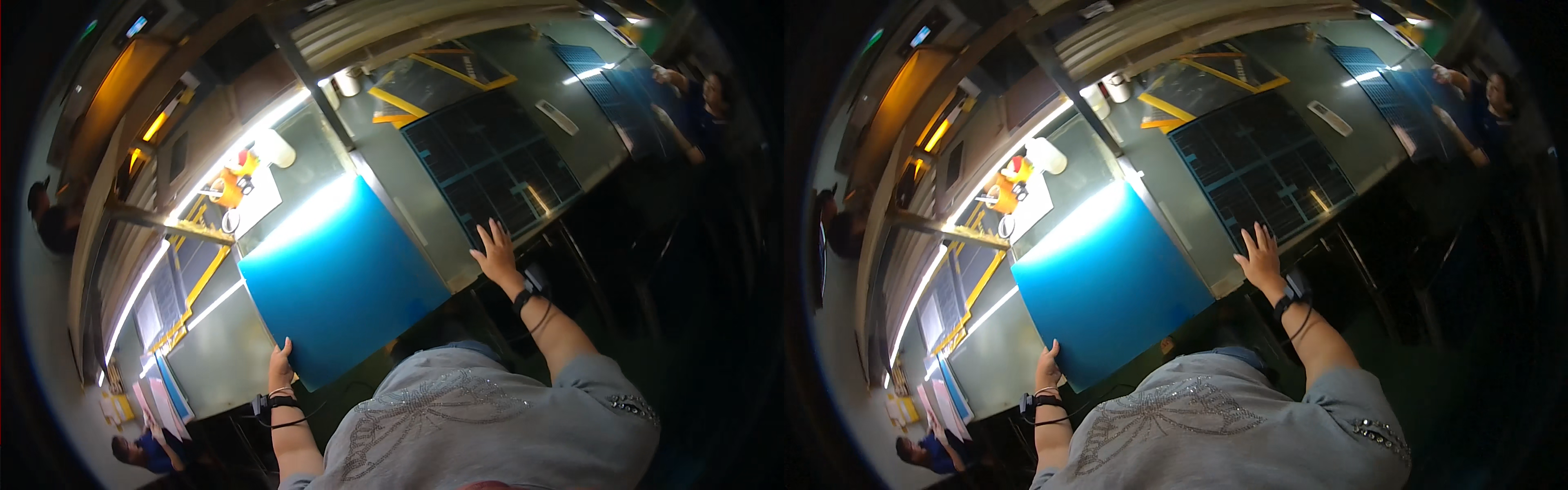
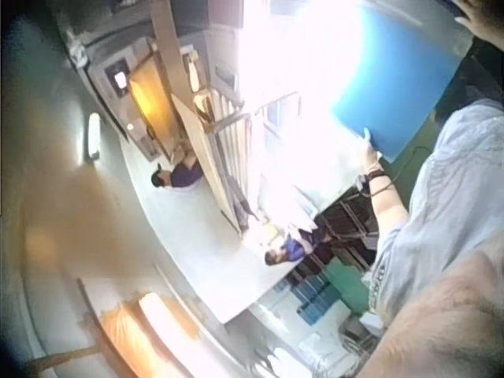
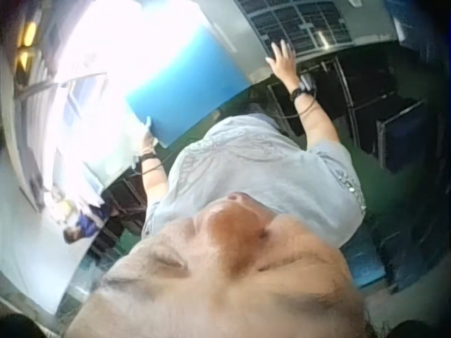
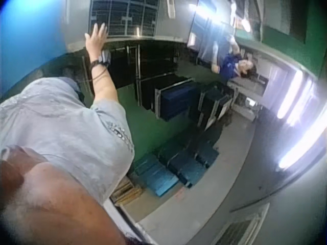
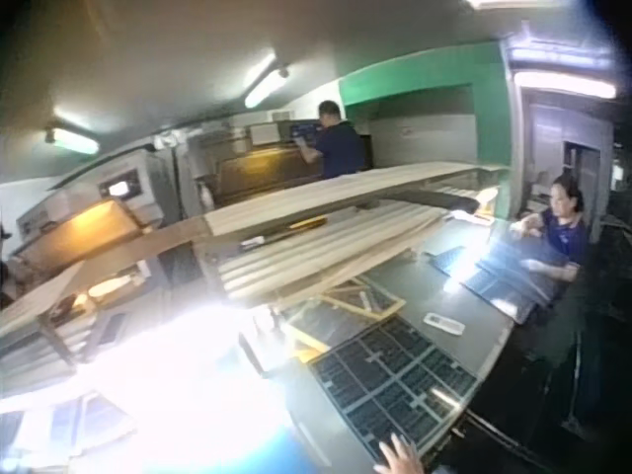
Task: Assembling small electronic or mechanical components into a grid-like panel at an industrial workstation.
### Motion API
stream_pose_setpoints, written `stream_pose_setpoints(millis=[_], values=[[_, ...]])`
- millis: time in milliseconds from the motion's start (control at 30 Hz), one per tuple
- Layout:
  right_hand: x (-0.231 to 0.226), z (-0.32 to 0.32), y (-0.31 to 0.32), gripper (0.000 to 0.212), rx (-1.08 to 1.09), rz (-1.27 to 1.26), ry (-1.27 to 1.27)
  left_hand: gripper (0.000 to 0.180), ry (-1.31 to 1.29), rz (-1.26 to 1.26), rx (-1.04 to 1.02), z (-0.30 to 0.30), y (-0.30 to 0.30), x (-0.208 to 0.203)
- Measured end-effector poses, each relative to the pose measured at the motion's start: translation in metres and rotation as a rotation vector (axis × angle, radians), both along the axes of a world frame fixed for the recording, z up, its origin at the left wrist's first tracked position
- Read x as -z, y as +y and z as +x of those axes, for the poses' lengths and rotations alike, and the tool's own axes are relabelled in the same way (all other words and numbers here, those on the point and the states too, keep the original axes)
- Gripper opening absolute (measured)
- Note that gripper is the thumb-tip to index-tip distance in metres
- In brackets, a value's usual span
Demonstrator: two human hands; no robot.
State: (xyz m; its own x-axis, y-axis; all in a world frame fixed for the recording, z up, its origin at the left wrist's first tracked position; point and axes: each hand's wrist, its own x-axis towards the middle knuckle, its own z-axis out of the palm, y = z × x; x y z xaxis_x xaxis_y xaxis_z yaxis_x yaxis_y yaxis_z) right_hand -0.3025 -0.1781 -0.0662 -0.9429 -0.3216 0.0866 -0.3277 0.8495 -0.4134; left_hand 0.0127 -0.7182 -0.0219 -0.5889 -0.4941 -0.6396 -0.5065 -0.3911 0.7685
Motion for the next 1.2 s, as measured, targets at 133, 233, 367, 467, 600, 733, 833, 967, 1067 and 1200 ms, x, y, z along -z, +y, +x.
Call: stream_pose_setpoints(millis=[133,233,367,467,600,733,833,967,1067,1200], values=[[0.002,0.016,0.001,0.063,-0.062,0.097,-0.089,0.044,0.002,0.176,-0.096,0.008,0.007,0.008],[0.0,0.023,0.003,0.061,-0.081,0.069,-0.06,0.043,0.014,0.213,-0.163,0.007,0.015,0.011],[0.002,0.025,0.001,0.059,-0.06,0.042,-0.026,0.044,-0.039,0.16,-0.143,-0.001,0.026,-0.001],[0.006,0.023,-0.002,0.056,-0.03,0.031,-0.03,0.044,-0.03,0.134,-0.099,-0.011,0.029,-0.016],[-0.005,0.015,-0.013,0.054,-0.002,0.015,-0.142,0.043,0.072,0.127,-0.079,-0.021,0.024,-0.03],[-0.055,0.028,-0.043,0.068,-0.187,-0.201,-0.148,0.036,0.066,0.12,-0.106,-0.03,0.018,-0.047],[-0.105,0.07,-0.084,0.092,-0.695,-0.178,-0.014,0.033,0.12,0.195,-0.069,-0.049,0.015,-0.076],[-0.139,0.126,-0.152,0.096,-0.904,-0.189,-0.015,0.03,0.147,0.124,0.039,-0.079,0.022,-0.13],[-0.14,0.139,-0.178,0.083,-0.715,-0.276,0.085,0.026,0.222,0.014,0.108,-0.09,0.042,-0.165],[-0.148,0.14,-0.181,0.073,-0.598,-0.471,0.201,0.026,0.326,-0.104,0.207,-0.099,0.076,-0.207]])
